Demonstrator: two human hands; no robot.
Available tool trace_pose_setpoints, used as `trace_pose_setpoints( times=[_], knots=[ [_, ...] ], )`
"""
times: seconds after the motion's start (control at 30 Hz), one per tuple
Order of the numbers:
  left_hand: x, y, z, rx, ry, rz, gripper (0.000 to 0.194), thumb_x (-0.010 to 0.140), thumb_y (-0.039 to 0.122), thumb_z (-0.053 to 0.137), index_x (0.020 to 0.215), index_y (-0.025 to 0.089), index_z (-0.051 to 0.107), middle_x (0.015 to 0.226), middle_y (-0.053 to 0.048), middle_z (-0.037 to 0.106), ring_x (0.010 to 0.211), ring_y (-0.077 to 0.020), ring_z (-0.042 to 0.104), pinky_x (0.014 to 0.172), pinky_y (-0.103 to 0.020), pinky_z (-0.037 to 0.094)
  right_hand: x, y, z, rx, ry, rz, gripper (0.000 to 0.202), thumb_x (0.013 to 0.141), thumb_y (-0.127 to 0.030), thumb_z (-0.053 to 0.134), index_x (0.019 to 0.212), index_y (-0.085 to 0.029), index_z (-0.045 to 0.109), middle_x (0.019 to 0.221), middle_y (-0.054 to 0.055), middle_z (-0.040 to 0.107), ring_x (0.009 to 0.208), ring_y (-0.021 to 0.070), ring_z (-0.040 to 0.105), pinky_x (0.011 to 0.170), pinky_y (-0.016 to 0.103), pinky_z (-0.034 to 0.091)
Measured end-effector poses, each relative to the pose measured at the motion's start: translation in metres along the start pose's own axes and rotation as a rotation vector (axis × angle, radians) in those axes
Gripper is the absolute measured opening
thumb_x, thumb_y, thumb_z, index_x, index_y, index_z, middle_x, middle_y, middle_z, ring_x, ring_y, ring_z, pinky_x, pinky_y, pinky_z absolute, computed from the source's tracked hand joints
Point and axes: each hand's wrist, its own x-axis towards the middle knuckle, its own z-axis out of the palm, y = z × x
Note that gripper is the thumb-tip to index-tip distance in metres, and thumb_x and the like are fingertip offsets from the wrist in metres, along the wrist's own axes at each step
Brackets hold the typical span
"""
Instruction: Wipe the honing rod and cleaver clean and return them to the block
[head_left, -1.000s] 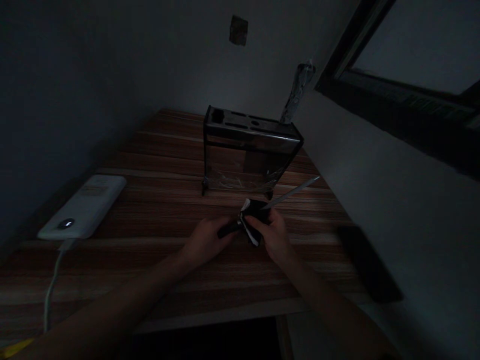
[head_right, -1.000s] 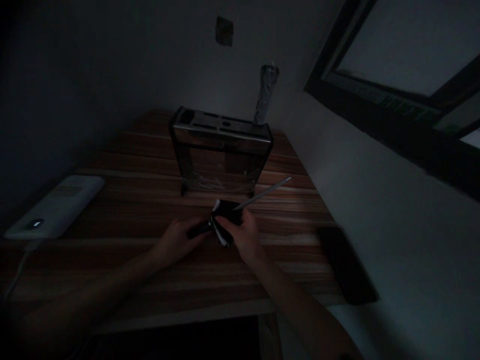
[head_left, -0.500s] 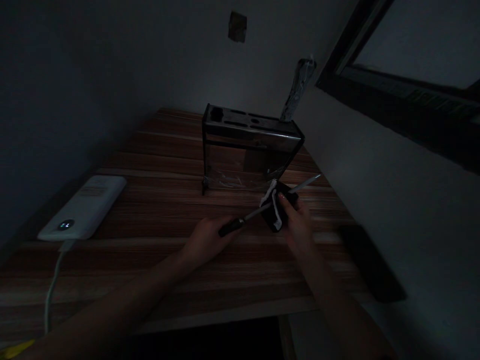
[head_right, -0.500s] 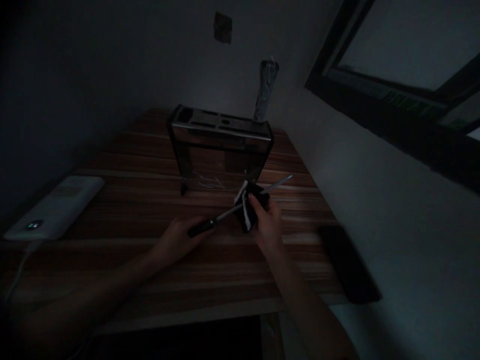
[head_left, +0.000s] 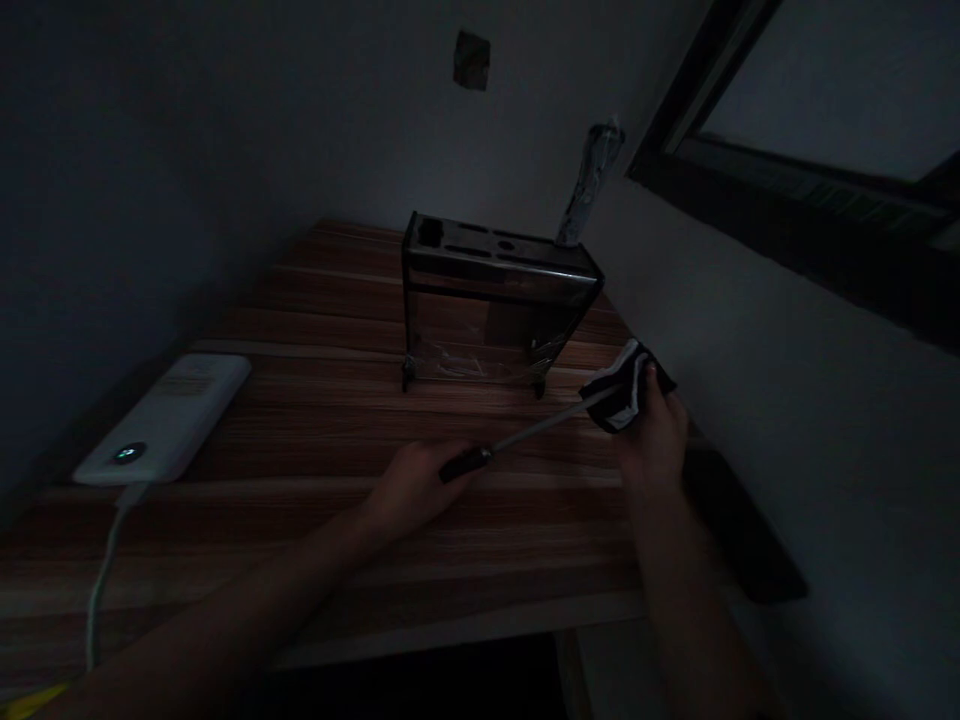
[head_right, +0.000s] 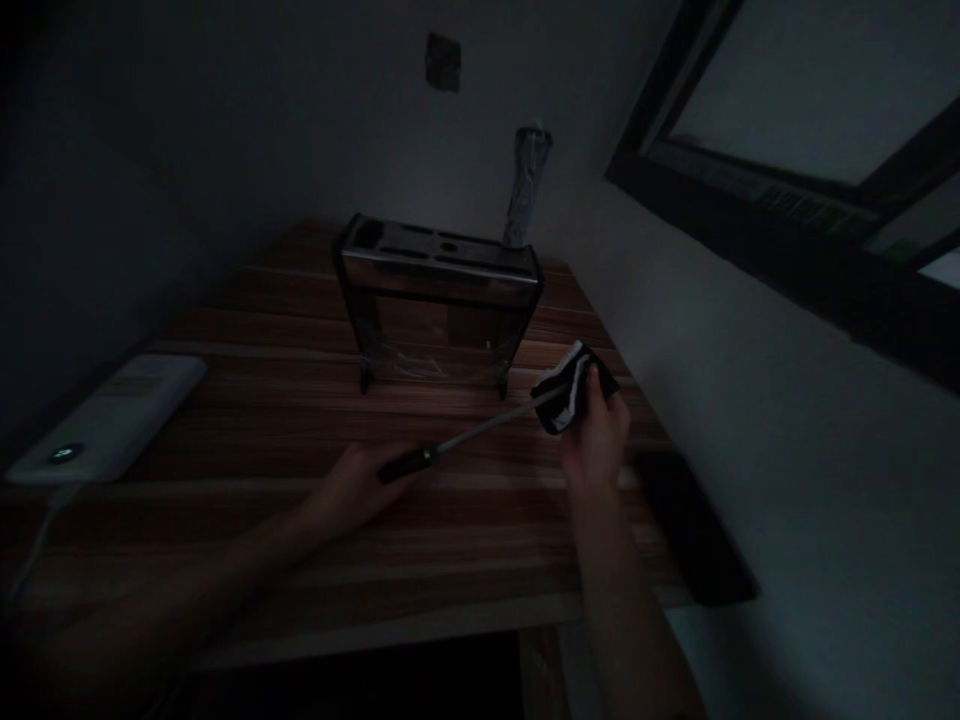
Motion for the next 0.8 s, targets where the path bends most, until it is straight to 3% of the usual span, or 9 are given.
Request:
trace_pose_setpoints(
  times=[0.17, 0.53, 0.8],
  knots=[
    [0.000, 0.000, -0.001, 0.031, -0.006, -0.012, 0.020, 0.080, 0.027, 0.052, 0.096, 0.021, 0.063, 0.085, 0.001, 0.069, 0.073, -0.0144, 0.065, 0.062, -0.020, 0.046, 0.002, 0.001, -0.001, 0.001, -0.006, 0.016, 0.021, 0.064, -0.028, 0.070, 0.082, -0.019, 0.064, 0.078, -0.004, 0.067, 0.071, 0.0128, 0.065, 0.067, 0.030, 0.054],
    [0.000, 0.000, 0.000, 0.035, 0.013, -0.022, 0.018, 0.081, 0.029, 0.051, 0.092, 0.021, 0.063, 0.083, 0.000, 0.069, 0.074, -0.0150, 0.064, 0.063, -0.021, 0.046, -0.009, 0.011, 0.005, -0.041, 0.019, 0.142, 0.025, 0.061, -0.033, 0.072, 0.080, -0.018, 0.066, 0.079, -0.002, 0.069, 0.071, 0.0113, 0.065, 0.065, 0.024, 0.053],
    [0.000, -0.002, 0.000, 0.020, 0.039, -0.035, 0.023, 0.081, 0.030, 0.051, 0.100, 0.023, 0.062, 0.092, 0.000, 0.069, 0.080, -0.0154, 0.065, 0.069, -0.021, 0.048, -0.024, 0.018, 0.013, -0.105, -0.011, 0.260, 0.026, 0.058, -0.029, 0.074, 0.081, -0.019, 0.067, 0.079, -0.001, 0.070, 0.069, 0.0134, 0.065, 0.065, 0.027, 0.054]
  ],
)
